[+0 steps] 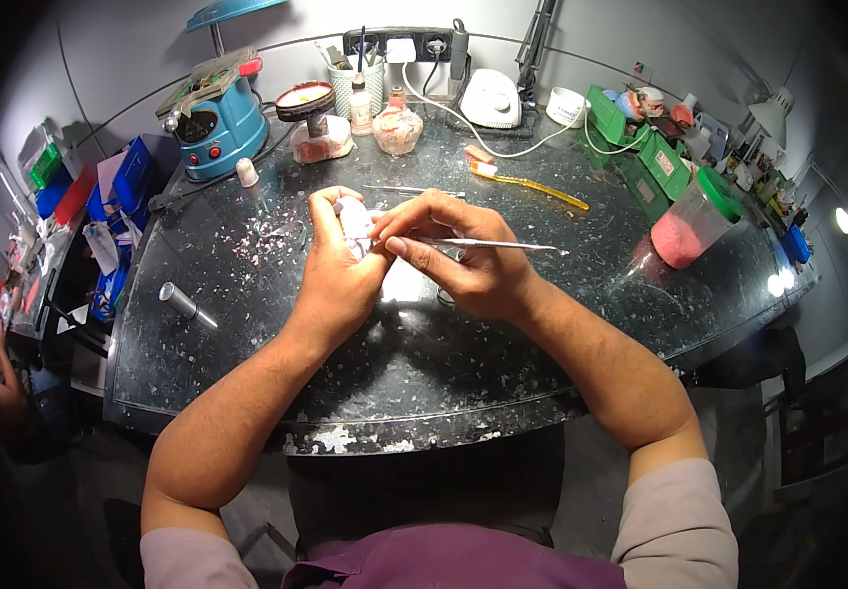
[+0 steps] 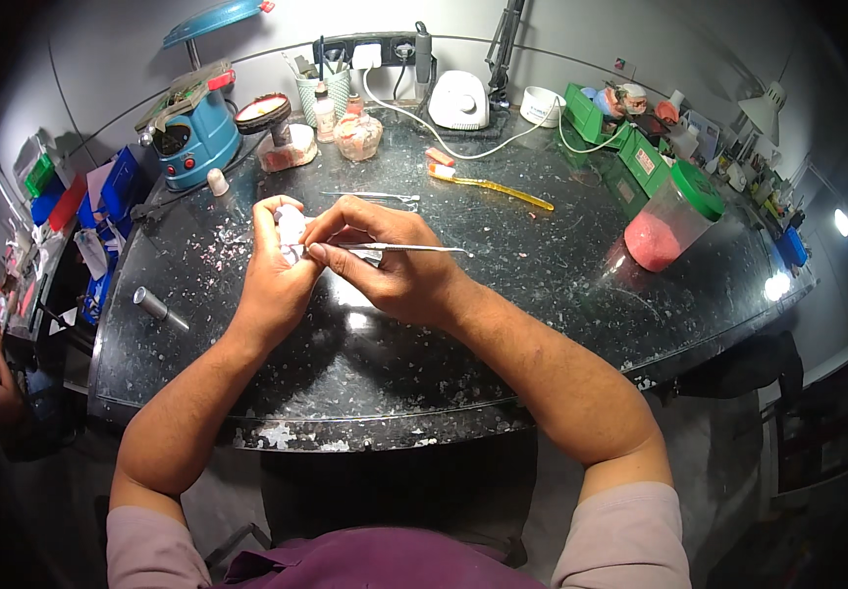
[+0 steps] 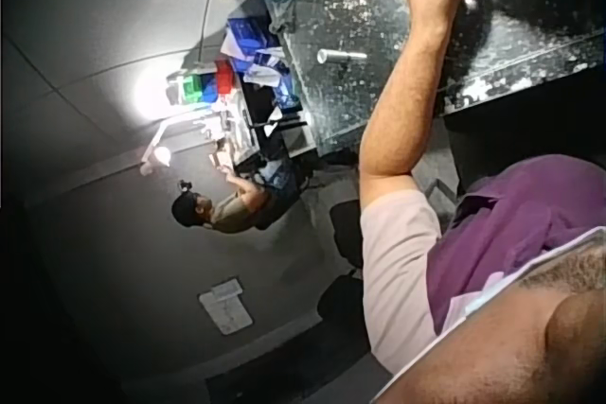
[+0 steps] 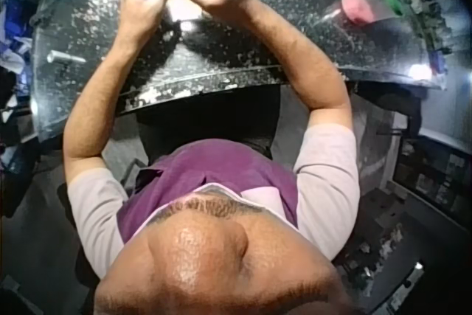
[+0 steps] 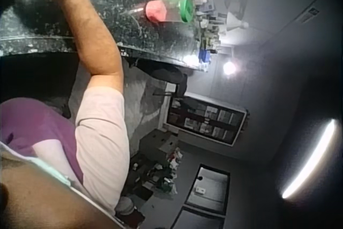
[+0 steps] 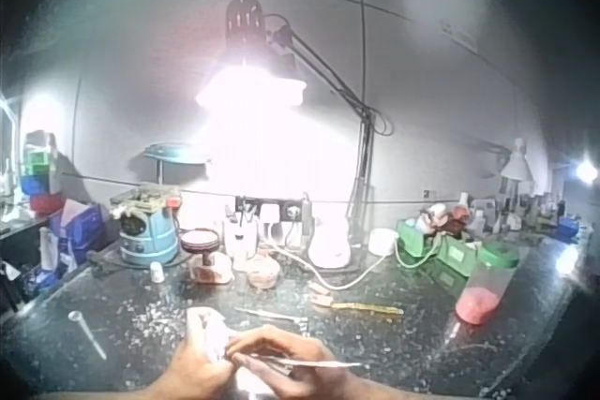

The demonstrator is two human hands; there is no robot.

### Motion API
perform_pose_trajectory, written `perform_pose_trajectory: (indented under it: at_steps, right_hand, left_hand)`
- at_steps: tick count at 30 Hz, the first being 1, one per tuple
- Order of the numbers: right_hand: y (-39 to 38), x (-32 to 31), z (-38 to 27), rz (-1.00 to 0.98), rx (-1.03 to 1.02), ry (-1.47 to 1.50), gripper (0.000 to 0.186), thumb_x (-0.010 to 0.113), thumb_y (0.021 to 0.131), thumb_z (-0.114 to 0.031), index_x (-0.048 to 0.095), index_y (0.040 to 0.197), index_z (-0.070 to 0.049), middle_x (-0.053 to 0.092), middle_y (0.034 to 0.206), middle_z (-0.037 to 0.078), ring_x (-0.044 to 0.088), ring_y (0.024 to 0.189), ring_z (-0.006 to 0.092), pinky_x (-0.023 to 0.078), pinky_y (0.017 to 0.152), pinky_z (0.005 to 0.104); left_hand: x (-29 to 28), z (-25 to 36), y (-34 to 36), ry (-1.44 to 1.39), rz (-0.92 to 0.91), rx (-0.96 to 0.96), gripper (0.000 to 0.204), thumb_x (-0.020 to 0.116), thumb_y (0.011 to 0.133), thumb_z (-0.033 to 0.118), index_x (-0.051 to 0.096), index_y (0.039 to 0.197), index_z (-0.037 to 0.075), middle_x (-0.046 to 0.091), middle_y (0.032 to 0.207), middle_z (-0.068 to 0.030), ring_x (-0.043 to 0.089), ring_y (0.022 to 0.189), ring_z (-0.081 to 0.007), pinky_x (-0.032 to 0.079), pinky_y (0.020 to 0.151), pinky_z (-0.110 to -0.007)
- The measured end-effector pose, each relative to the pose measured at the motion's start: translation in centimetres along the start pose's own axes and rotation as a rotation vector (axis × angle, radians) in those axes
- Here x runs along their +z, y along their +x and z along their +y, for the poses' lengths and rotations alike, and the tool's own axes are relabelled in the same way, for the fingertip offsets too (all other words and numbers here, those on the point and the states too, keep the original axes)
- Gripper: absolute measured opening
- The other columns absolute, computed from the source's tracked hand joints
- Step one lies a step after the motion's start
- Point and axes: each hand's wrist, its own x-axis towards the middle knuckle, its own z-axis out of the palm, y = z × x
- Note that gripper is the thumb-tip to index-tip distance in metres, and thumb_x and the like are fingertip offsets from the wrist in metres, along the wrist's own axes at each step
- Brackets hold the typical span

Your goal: The person applies a liquid material to a dental model using a small brush and shapes it with a metal tool. They alternate between brushing the surface and smoothing the material with the tool while holding the model in their other hand.

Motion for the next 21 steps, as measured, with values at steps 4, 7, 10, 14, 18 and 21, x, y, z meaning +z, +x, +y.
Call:
perform_pose_trajectory:
  at_steps: [4,7,10,14,18,21]
  right_hand:
    - [-0.02,-0.04,0.01,0.017,0.013,-0.011,0.016,0.066,0.095,-0.005,0.064,0.108,0.003,0.070,0.102,0.011,0.069,0.099,0.0164,0.056,0.089,0.0307]
    - [-0.02,-0.31,-0.29,-0.018,0.054,-0.014,0.015,0.066,0.095,-0.006,0.065,0.107,0.003,0.071,0.100,0.012,0.070,0.098,0.0167,0.056,0.088,0.0307]
    - [0.00,0.07,-0.13,0.037,0.039,-0.008,0.015,0.066,0.095,-0.007,0.066,0.107,0.003,0.071,0.099,0.012,0.070,0.098,0.0169,0.056,0.087,0.0306]
    - [0.05,-0.26,-0.44,0.002,0.064,-0.026,0.016,0.067,0.095,-0.008,0.066,0.107,0.003,0.071,0.099,0.012,0.070,0.099,0.0171,0.056,0.086,0.0304]
    - [0.08,-0.02,-0.76,0.022,0.100,0.001,0.016,0.067,0.095,-0.008,0.066,0.106,0.003,0.072,0.099,0.011,0.070,0.098,0.0164,0.056,0.086,0.0302]
    - [0.02,-0.20,-0.48,0.015,0.096,-0.009,0.016,0.067,0.095,-0.008,0.066,0.106,0.002,0.072,0.098,0.011,0.070,0.097,0.0162,0.055,0.085,0.0299]
  left_hand:
    - [0.10,0.26,-0.07,0.016,-0.011,-0.024,0.044,0.065,0.094,0.010,0.035,0.127,0.008,0.049,0.107,-0.0073,0.049,0.094,-0.0126,0.045,0.079,-0.028]
    - [0.17,0.50,-0.15,0.032,0.001,0.009,0.044,0.065,0.094,0.011,0.035,0.126,0.008,0.049,0.106,-0.0070,0.050,0.093,-0.0127,0.046,0.079,-0.028]
    - [0.05,0.49,0.05,0.042,-0.015,-0.002,0.043,0.066,0.094,0.011,0.036,0.125,0.008,0.049,0.105,-0.0069,0.050,0.093,-0.0130,0.046,0.079,-0.028]
    - [0.05,0.69,-0.05,0.061,-0.019,0.013,0.043,0.066,0.094,0.010,0.036,0.125,0.008,0.049,0.105,-0.0071,0.050,0.092,-0.0133,0.046,0.079,-0.028]
    - [-0.05,0.83,-0.05,0.048,-0.015,0.028,0.043,0.067,0.094,0.012,0.036,0.124,0.008,0.049,0.104,-0.0073,0.050,0.091,-0.0136,0.046,0.079,-0.028]
    - [0.03,0.40,-0.07,0.064,-0.014,0.022,0.043,0.067,0.095,0.013,0.037,0.124,0.008,0.049,0.104,-0.0073,0.051,0.091,-0.0137,0.047,0.078,-0.028]
